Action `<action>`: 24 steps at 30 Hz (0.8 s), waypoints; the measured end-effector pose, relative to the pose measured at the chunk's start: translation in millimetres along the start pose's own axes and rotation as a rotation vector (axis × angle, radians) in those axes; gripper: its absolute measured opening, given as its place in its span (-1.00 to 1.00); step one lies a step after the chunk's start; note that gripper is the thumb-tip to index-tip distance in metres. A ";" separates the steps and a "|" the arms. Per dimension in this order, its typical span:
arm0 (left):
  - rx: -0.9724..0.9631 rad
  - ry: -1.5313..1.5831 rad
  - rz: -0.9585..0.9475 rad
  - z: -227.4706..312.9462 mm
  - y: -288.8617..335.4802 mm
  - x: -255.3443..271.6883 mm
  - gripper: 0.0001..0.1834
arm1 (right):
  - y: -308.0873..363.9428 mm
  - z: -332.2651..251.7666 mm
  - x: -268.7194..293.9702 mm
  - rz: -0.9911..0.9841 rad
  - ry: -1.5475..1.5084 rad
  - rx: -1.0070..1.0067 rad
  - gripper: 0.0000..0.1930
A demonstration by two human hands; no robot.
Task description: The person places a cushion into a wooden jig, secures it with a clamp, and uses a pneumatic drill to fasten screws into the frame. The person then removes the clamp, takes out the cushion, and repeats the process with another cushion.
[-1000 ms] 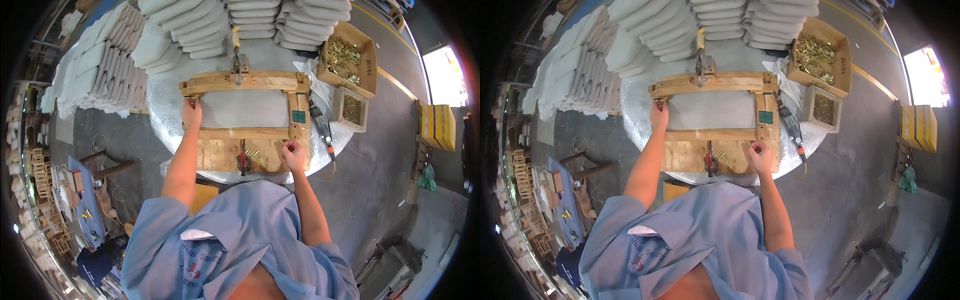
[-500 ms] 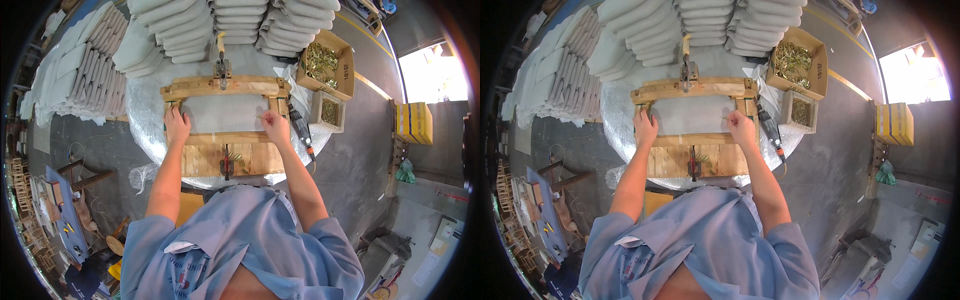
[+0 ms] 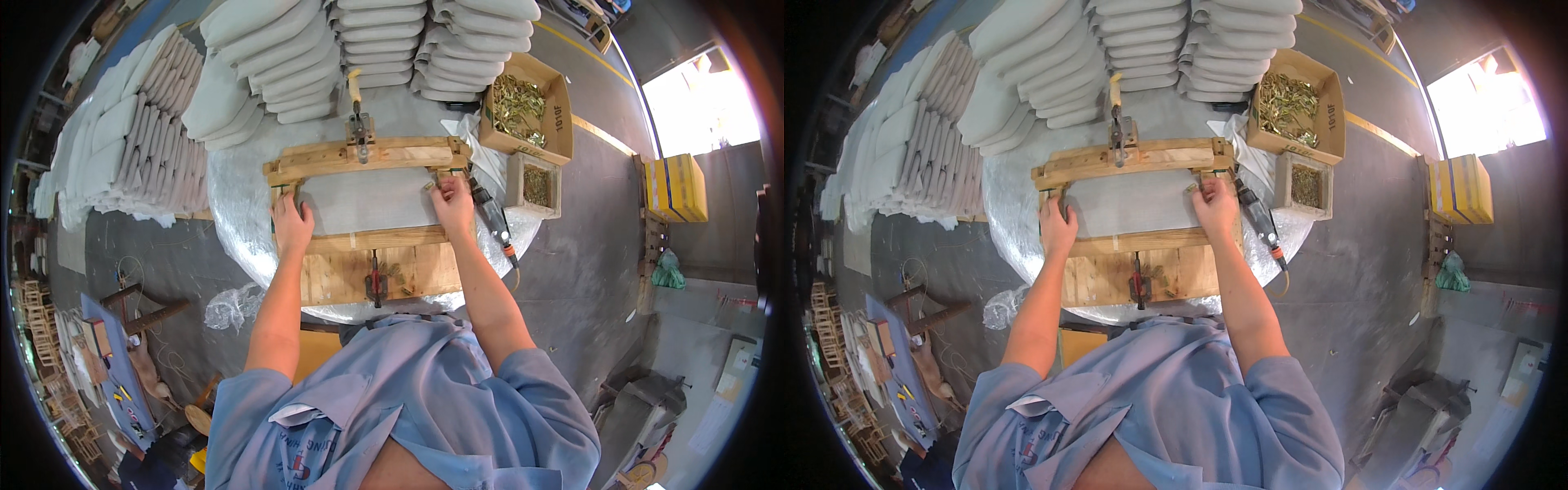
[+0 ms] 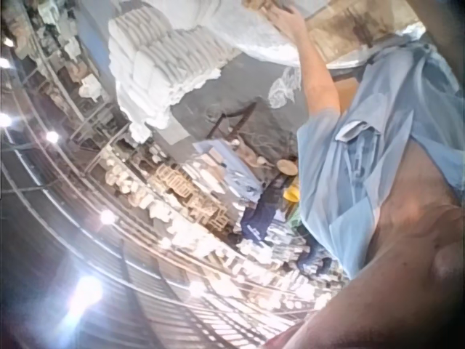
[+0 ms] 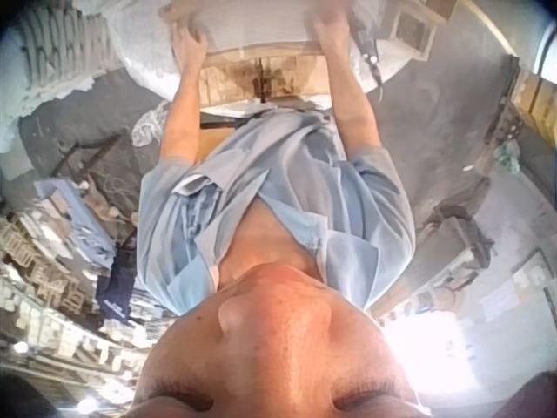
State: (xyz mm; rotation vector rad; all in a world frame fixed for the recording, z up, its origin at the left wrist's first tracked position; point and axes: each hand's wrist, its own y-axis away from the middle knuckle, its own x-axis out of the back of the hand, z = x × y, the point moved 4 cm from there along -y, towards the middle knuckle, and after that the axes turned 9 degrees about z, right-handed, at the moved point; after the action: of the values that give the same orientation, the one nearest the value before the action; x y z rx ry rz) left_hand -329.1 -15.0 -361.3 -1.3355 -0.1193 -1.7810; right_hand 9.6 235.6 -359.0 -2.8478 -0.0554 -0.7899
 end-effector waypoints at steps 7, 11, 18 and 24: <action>-0.004 -0.006 -0.011 8.1 -2.7 2.7 -0.59 | 2.6 -7.6 -1.4 0.002 0.168 0.039 -0.73; -0.002 -0.020 -0.033 6.4 -1.8 2.6 -0.59 | -2.9 -1.8 -7.6 0.010 0.196 -0.024 -0.81; -0.036 -0.052 -0.017 4.8 -1.2 0.3 -0.67 | -1.3 -3.5 -9.9 0.039 0.265 -0.021 -0.85; -0.056 -0.046 0.044 5.7 -1.0 1.4 -0.73 | -5.2 -5.5 -13.8 0.046 0.312 -0.052 -0.84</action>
State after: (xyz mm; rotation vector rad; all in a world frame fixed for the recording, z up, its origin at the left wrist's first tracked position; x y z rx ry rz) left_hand -325.7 -12.2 -357.4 -1.4086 -0.0649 -1.7287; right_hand -5.5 239.9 -360.6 -2.7243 0.0744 -1.2289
